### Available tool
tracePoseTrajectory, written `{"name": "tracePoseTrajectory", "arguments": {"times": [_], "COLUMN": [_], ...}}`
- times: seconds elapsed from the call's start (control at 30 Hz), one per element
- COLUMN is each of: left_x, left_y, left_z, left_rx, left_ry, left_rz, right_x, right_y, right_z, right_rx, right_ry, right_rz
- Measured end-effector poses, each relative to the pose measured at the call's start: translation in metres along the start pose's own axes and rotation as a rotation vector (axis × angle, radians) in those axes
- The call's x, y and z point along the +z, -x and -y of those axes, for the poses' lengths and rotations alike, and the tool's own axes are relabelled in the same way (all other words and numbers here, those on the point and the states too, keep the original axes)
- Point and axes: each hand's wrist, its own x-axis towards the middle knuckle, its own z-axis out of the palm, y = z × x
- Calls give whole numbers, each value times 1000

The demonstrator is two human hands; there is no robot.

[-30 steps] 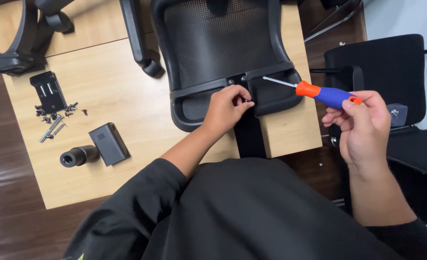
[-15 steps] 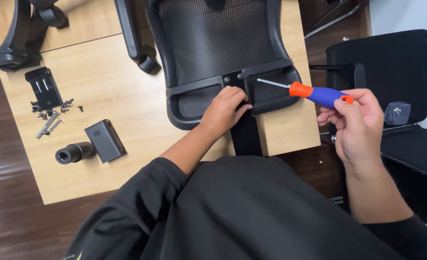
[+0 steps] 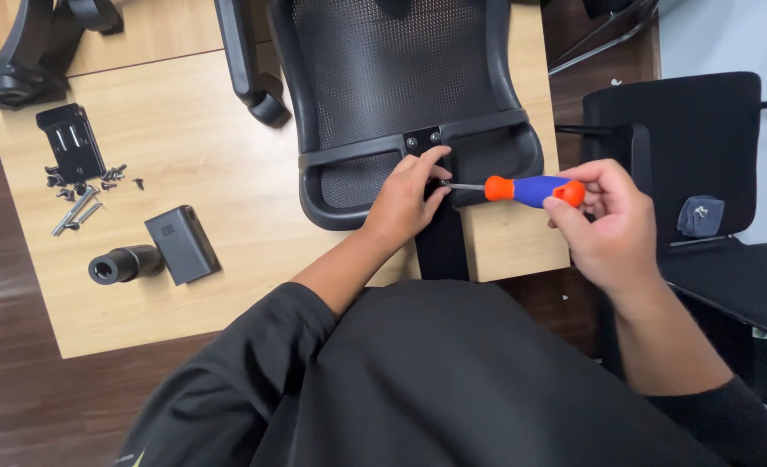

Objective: The person assembles an office chair on a table. They position the mesh backrest, align a mounting bracket against it, and use a screwdriver to drive screws into the bracket, picking screws from the table and tightening them one by one before setting the screwdriver down.

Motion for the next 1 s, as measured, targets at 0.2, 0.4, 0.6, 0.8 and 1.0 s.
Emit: {"name": "tracePoseTrajectory", "arguments": {"times": [0.2,0.4,0.6,0.8,1.0], "left_x": [-3,-3,1,-2,-2], "left_y": [-3,-3,-5,-7,-5], "left_z": [-3,0,4,-1,-1], "left_rx": [-52,-71,71,79,73], "left_ry": [35,40,-44,-58,-54], "left_rz": [38,44,20,61,47], "right_x": [9,11,11,11,12], "right_y": [-2,-3,-1,-2,-1], "right_z": [16,26,24,30,34], "right_rx": [-71,-121,-142,-150,-154], "right_ry": [189,326,330,370,456], "right_rz": [24,1,-14,-12,14]}}
